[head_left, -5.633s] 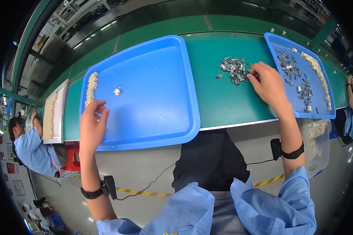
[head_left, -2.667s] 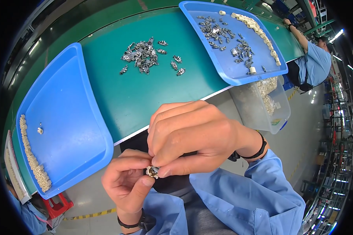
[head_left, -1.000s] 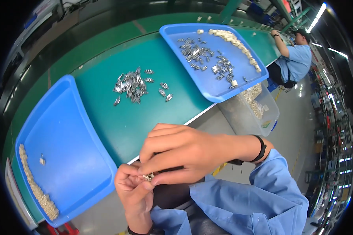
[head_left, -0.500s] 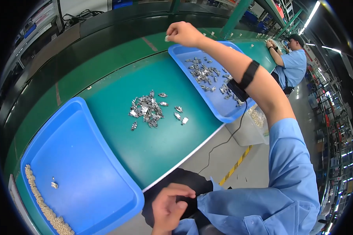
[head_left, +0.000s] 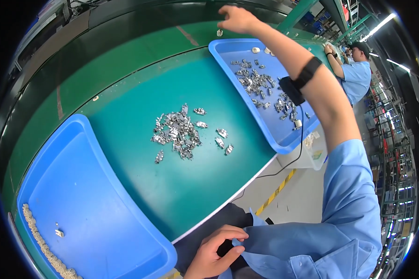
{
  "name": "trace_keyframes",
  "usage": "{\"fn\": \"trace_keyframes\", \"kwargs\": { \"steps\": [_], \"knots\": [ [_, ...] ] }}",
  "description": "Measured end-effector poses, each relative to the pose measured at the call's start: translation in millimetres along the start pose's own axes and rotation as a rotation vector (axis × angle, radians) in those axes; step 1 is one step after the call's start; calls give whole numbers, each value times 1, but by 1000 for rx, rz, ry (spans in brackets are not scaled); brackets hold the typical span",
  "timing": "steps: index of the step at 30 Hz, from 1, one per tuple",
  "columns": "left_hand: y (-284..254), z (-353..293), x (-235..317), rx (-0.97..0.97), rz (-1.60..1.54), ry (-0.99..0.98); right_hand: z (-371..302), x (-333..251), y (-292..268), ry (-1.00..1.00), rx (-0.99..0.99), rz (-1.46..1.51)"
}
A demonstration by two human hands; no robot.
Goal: The person picks up a white plastic component and a metal connector, joins them together, and places the assembled unit onto a blue tray, repeating the process.
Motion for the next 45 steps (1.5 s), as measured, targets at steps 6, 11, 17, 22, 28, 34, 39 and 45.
{"fn": "trace_keyframes", "kwargs": {
  "steps": [6, 11, 17, 22, 28, 34, 39, 45],
  "knots": [
    [31, -2, 18, -105, 81, 84, -202, -121, -116, -618, 164, -51],
    [53, -32, 58, -141, 227, 271, -299, -160, -102, -665, 175, 29],
    [29, -78, 97, 65, 456, 415, -302, -153, -74, -498, 163, 167],
    [-15, -162, 172, 646, 759, 529, -295, -157, -72, -437, -17, 451],
    [-109, -224, 276, 1231, 1569, 291, -293, -153, -87, -355, -40, 648],
    [-216, -213, 342, 1312, 1917, -15, -312, -153, -92, -335, -49, 988],
    [-267, -188, 352, 1359, 2051, -214, -331, -147, -100, -313, 8, 1145],
    [-294, -183, 354, 1428, 2020, -407, -341, -147, -100, -386, 137, 1229]
  ]
}}
Point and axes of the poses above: each hand's wrist, its own z-axis towards the middle knuckle, its own y-axis out of the palm, x = y × z, the point moved 8 cm from there along z, towards the middle knuckle, and after that the axes turned 11 degrees about -z, right-handed, at the moved point
